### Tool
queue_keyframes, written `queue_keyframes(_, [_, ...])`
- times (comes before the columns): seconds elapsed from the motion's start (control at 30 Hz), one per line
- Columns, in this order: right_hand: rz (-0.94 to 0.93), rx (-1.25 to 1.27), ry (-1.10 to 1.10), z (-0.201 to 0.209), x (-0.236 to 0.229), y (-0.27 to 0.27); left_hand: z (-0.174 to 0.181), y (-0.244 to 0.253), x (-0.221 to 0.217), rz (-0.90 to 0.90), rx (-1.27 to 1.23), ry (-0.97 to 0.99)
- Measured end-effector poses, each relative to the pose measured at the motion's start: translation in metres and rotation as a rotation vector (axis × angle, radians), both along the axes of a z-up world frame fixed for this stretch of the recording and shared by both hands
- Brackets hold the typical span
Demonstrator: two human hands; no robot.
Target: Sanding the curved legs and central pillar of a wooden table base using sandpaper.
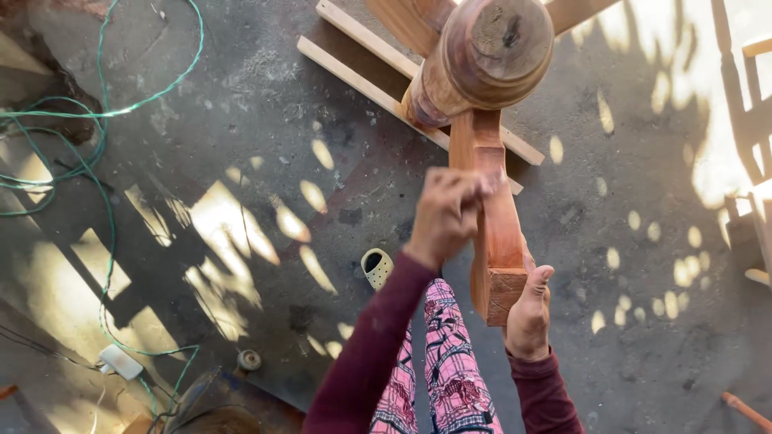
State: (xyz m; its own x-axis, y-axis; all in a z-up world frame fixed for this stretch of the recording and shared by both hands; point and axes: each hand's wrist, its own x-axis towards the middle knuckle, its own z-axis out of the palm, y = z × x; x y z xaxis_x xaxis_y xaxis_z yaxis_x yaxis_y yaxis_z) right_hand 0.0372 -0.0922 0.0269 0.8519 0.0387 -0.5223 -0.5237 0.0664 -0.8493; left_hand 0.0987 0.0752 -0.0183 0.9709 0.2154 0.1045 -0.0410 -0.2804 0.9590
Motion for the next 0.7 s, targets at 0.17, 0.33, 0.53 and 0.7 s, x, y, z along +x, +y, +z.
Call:
queue_keyframes(0.17, [-0.105,0.054,0.019,-0.013,-0.001,-0.003,0.027,0.011,-0.020,-0.124,0.078,0.011])
queue_keyframes(0.33, [-0.092,0.198,0.047,-0.017,-0.012,-0.007,0.059,0.002,-0.049,-0.341,0.147,-0.096])
queue_keyframes(0.53, [-0.077,0.161,-0.008,-0.005,0.002,0.003,0.057,0.018,-0.003,-0.725,0.206,-0.236])
queue_keyframes(0.7, [-0.084,0.255,0.008,0.004,0.003,0.007,0.065,0.039,-0.007,-0.766,0.278,-0.136])
